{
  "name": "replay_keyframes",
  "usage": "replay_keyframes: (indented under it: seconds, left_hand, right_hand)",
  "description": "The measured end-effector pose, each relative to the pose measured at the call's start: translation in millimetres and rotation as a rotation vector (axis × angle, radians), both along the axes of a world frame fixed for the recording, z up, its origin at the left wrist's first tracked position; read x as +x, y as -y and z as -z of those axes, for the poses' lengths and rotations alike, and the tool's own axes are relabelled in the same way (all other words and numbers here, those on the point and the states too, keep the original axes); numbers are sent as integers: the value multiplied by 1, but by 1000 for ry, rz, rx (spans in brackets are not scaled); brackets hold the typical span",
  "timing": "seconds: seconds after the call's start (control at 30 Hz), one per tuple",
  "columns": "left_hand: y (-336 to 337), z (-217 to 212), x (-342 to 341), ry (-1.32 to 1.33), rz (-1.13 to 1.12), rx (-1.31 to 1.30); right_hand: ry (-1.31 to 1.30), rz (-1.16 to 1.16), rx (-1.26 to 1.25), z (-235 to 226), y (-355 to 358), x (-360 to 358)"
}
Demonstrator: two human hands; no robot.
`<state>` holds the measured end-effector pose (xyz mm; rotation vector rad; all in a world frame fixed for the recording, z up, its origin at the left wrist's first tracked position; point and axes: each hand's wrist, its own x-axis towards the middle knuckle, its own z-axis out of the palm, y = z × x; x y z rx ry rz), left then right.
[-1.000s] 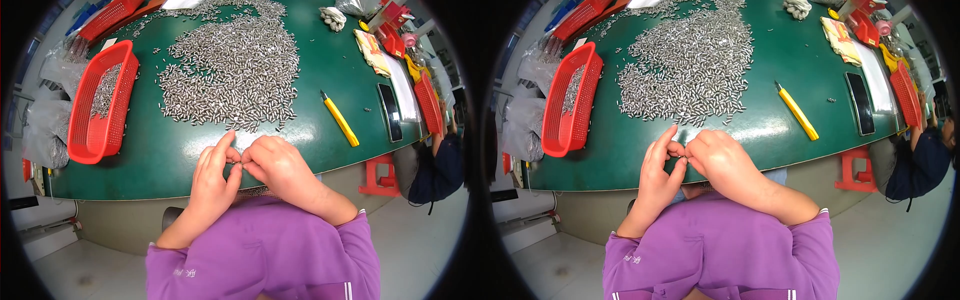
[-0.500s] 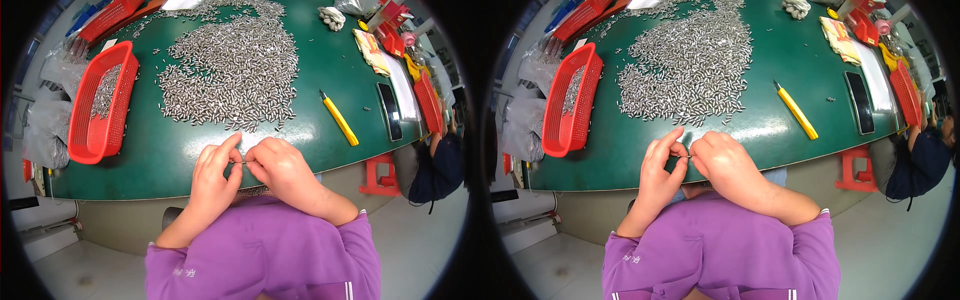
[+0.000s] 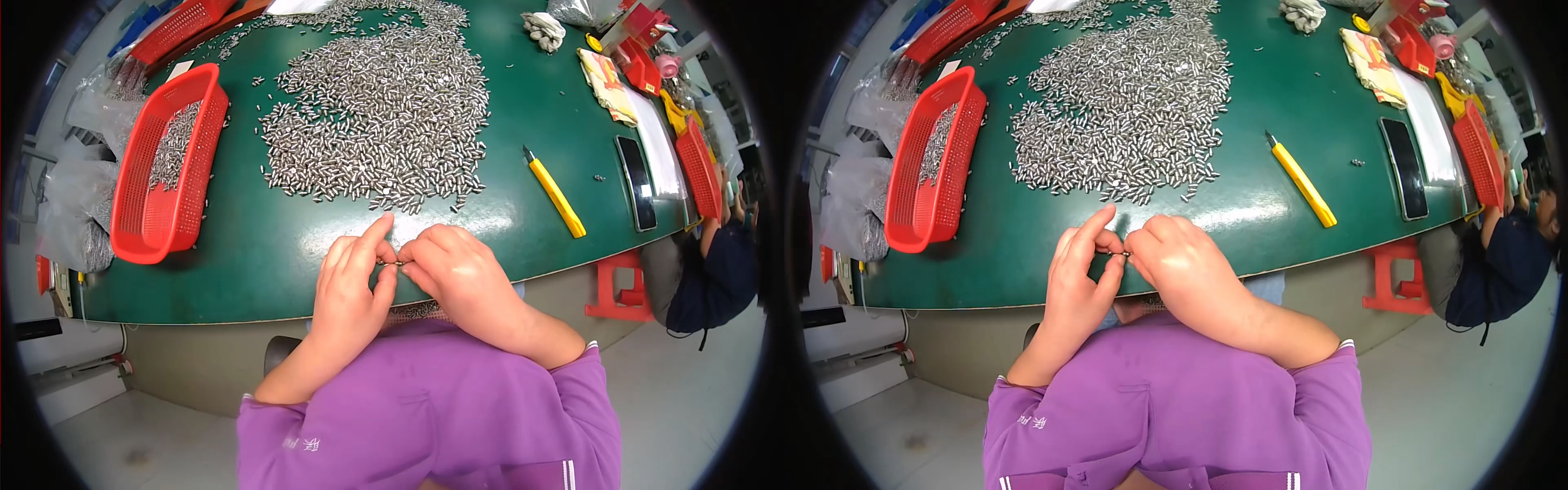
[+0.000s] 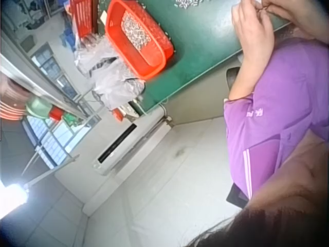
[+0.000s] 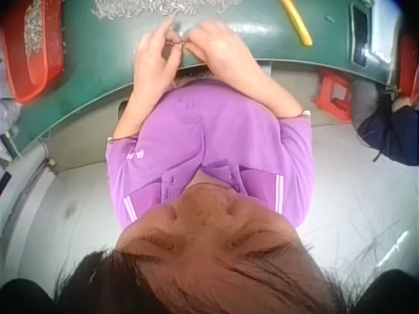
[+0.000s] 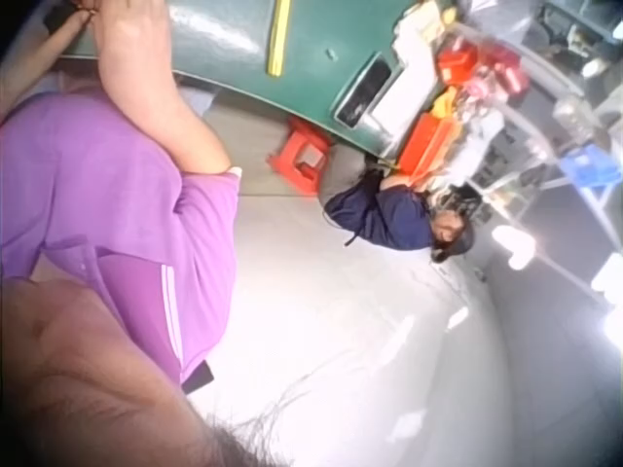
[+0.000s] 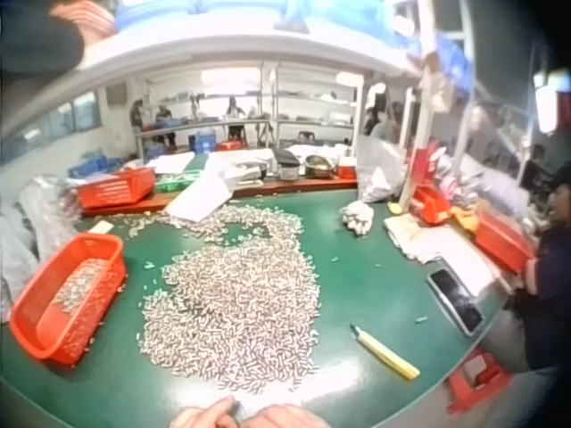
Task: Inspecting and sorting small metal electronic components on a workbench.
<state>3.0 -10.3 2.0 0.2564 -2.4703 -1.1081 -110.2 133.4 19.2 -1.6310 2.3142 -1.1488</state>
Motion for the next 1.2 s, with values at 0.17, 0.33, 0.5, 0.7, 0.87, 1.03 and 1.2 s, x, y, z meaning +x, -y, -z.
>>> replay_keyframes:
  seconds: [0.17,0.33,0.5,0.7,0.87,1.03,1.2]
  left_hand:
    - [0,-1,0,5,-5,7]
    - [0,1,2,-26,-15,5]
    - [0,2,2,-27,-25,4]
    - [-1,1,1,-37,-23,0]
    - [1,2,3,-17,-8,17]
    - [4,-1,5,-12,34,65]
    - [7,-2,6,-4,51,59]
  right_hand:
    - [-10,-46,-19,4,3,-1]
    - [0,-37,-59,6,5,0]
    - [-12,-27,-61,8,6,3]
    - [2,55,-49,8,3,5]
    - [-16,61,-51,8,2,2]
    - [5,70,-83,11,2,0]
    - [7,13,-100,11,4,-1]
